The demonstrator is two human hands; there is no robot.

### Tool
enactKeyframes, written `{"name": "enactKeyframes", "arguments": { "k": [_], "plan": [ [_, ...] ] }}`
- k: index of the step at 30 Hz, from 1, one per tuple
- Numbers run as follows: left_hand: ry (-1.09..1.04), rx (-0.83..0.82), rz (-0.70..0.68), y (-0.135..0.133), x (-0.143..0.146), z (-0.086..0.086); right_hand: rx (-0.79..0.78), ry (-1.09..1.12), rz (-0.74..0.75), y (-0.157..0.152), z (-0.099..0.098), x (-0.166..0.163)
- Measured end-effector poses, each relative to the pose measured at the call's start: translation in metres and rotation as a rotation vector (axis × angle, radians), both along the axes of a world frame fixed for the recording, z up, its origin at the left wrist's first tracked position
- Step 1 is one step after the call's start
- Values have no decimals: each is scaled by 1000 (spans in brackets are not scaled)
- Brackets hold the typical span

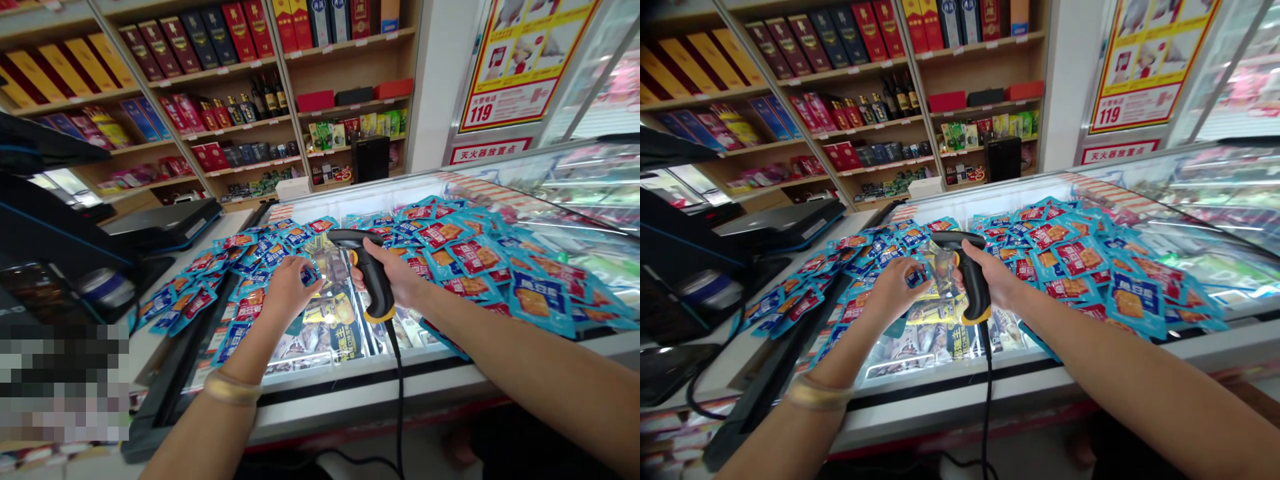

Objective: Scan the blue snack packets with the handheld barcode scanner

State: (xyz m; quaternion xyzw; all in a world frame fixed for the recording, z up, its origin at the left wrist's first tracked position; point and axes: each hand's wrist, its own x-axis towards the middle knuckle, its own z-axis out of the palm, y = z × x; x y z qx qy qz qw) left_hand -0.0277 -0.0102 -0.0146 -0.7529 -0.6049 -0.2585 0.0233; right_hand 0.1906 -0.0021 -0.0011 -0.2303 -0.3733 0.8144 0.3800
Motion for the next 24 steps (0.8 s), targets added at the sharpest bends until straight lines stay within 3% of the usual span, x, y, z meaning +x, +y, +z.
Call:
{"name": "enactKeyframes", "arguments": {
  "k": [6, 17, 20, 24],
  "plan": [
    [-157, 78, 95, -1, 2, 5, 18, -13, 5, 0, -1, 0],
    [-443, 24, 257, 5, -3, 5, -9, -31, -7, 1, -2, -1],
    [-694, 40, 231, 5, 0, 6, -25, -34, -8, 0, -1, -1],
    [-1223, -84, 105, 4, 10, 8, -22, -10, 9, -1, 1, -1]
  ]
}}
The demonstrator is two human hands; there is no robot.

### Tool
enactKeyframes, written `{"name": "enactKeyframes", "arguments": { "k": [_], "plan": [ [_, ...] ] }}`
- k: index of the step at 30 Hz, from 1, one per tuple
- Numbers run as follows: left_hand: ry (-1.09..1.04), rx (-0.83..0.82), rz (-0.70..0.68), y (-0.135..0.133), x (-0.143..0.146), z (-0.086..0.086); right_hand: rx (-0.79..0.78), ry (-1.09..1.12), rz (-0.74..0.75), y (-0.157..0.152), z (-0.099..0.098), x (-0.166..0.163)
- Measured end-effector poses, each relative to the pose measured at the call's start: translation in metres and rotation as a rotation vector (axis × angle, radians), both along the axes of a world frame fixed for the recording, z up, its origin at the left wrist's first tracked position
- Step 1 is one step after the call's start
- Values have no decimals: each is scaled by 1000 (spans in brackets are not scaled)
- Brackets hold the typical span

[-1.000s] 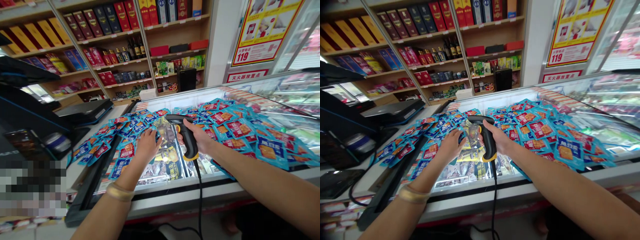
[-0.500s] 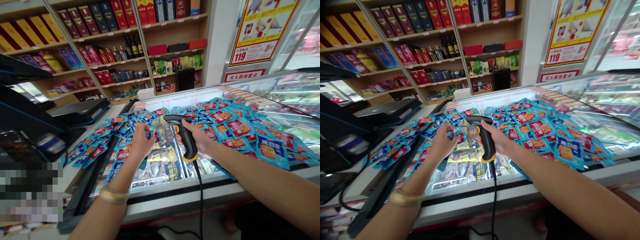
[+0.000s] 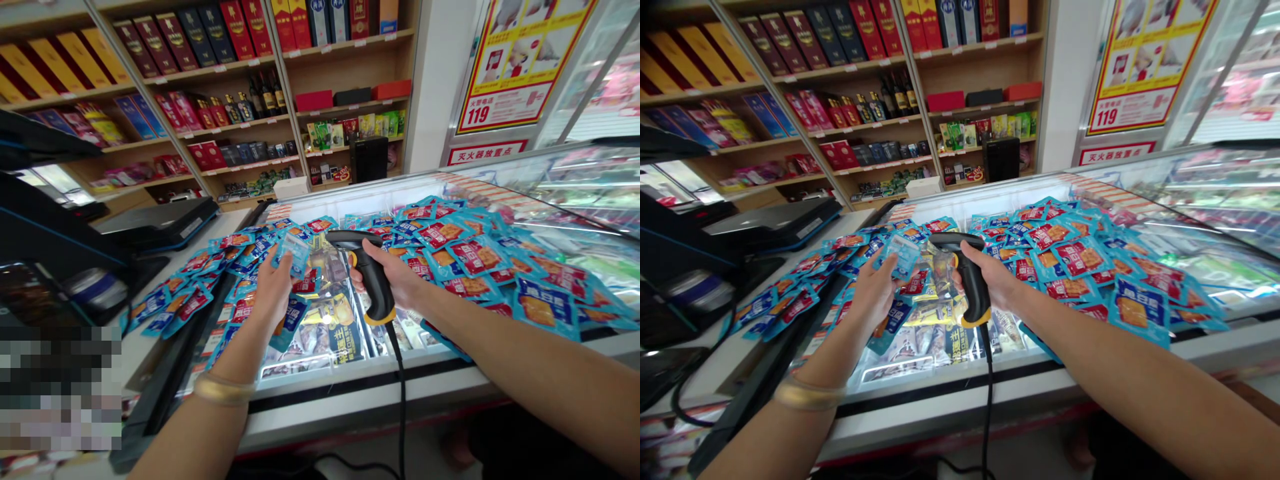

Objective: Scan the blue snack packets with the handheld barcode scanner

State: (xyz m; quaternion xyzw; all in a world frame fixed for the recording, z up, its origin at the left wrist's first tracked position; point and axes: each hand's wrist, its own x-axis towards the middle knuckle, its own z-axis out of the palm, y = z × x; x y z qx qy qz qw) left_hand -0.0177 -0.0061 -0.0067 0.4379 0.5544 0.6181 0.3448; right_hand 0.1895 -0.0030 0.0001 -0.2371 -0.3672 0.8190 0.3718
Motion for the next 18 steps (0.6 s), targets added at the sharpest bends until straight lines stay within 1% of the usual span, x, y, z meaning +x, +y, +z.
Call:
{"name": "enactKeyframes", "arguments": {
  "k": [2, 6, 11, 18],
  "plan": [
    [-134, -5, -76, -1, 5, 0, 14, 9, 19, 0, 0, 0],
    [-201, 8, -151, -4, 10, -1, 33, 20, 38, -1, 0, 1],
    [-166, -10, -177, -5, 11, -2, 35, 18, 54, -1, 0, 1],
    [-65, -9, -131, -7, 11, -1, 32, 15, 55, -2, 0, 1]
  ]
}}
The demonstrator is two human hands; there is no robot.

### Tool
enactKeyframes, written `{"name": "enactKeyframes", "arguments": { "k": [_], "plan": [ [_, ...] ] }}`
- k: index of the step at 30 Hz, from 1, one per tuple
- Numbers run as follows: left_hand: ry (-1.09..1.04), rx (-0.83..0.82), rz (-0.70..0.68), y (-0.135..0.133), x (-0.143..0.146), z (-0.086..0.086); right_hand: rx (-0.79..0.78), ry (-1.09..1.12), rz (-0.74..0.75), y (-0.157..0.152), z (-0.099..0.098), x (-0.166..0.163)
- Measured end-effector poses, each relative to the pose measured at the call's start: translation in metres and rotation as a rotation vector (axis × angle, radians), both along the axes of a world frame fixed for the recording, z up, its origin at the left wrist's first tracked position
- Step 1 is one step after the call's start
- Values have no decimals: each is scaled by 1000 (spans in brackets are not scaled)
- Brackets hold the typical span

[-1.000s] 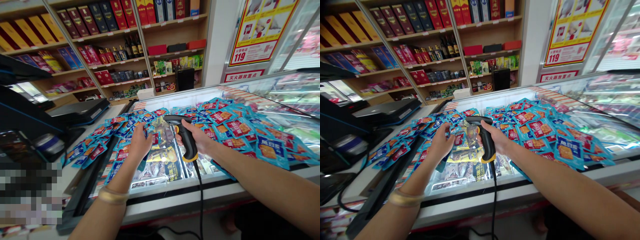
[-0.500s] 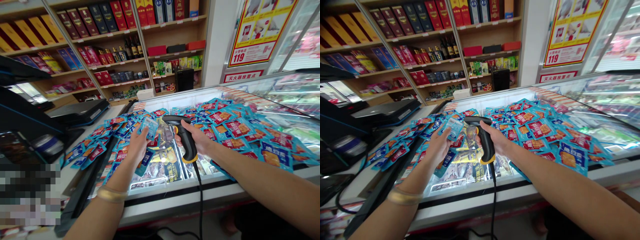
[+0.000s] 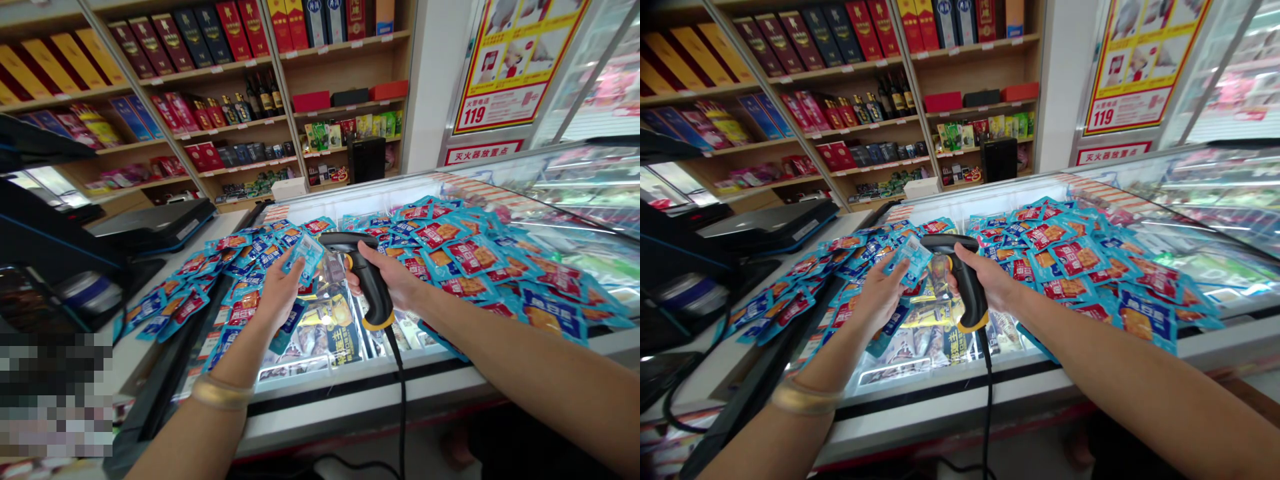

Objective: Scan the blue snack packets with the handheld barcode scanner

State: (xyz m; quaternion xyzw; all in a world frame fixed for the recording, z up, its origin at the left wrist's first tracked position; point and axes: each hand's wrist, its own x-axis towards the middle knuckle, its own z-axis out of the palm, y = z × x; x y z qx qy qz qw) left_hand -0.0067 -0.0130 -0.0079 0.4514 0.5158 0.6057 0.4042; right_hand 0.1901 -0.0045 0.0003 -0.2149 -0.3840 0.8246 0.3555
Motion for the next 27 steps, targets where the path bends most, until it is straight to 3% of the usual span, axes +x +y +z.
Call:
{"name": "enactKeyframes", "arguments": {
  "k": [8, 14, 20, 27],
  "plan": [
    [148, 38, 33, 6, -5, -9, 21, 43, -7, 2, 1, -2],
    [635, 226, 32, 13, 7, 1, 75, 130, -73, 5, 33, 14],
    [984, 457, -178, 19, 76, 26, 167, 88, -253, 5, 57, 76],
    [1126, 537, -278, 54, 177, 37, 139, -3, -517, 4, 40, 160]
  ]
}}
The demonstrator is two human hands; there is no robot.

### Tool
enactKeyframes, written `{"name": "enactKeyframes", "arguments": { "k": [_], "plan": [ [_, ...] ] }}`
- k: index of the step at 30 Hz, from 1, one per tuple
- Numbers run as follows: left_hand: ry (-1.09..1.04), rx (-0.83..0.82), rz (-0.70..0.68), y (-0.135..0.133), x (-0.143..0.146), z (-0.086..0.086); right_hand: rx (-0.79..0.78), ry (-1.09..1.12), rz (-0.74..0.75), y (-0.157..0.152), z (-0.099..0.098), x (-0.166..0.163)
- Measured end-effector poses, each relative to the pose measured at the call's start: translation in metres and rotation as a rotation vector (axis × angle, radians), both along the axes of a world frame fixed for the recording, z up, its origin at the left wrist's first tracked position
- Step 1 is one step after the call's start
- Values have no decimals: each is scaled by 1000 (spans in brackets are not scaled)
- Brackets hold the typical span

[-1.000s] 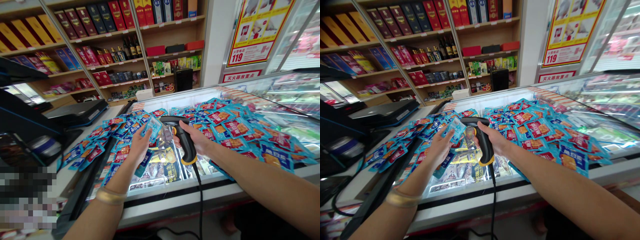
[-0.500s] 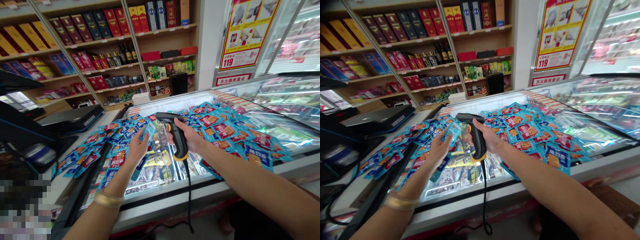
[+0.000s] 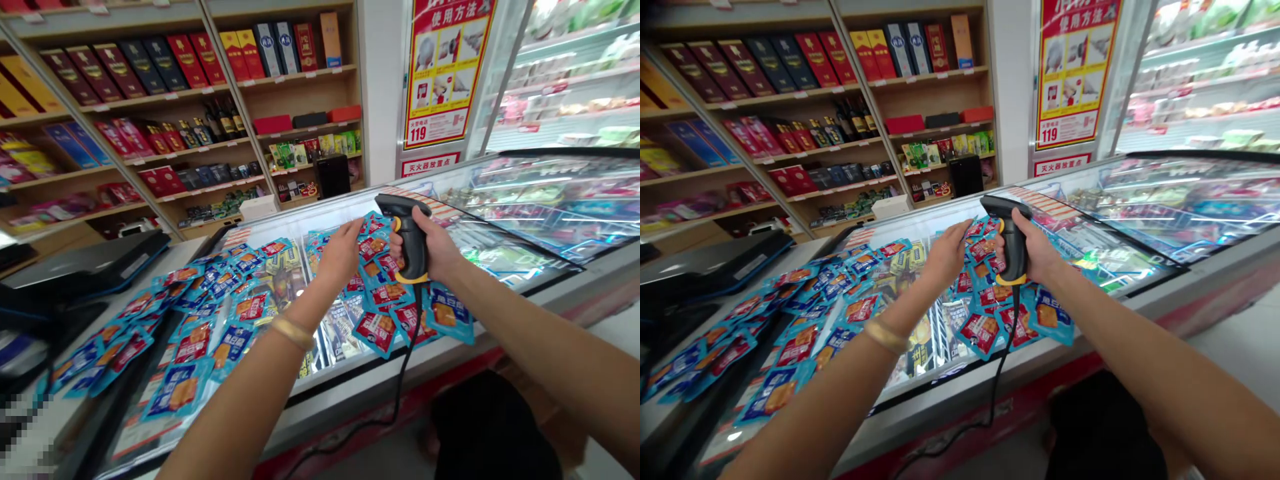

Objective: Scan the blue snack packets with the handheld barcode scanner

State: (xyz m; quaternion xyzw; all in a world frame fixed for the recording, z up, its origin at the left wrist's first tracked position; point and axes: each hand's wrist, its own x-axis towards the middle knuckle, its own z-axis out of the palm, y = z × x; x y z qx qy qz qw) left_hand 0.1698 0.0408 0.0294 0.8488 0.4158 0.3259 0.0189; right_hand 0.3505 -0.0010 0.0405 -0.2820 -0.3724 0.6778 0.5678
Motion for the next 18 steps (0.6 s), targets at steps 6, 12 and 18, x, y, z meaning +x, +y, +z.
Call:
{"name": "enactKeyframes", "arguments": {
  "k": [6, 12, 18],
  "plan": [
    [260, -241, 43, 7, 45, -16, -49, 0, -105, -1, -21, 33],
    [176, -126, 87, 3, 30, -14, -19, 20, -88, -2, -23, 36],
    [49, 9, 138, -14, -54, -1, -8, -4, -36, -7, -10, 10]
  ]
}}
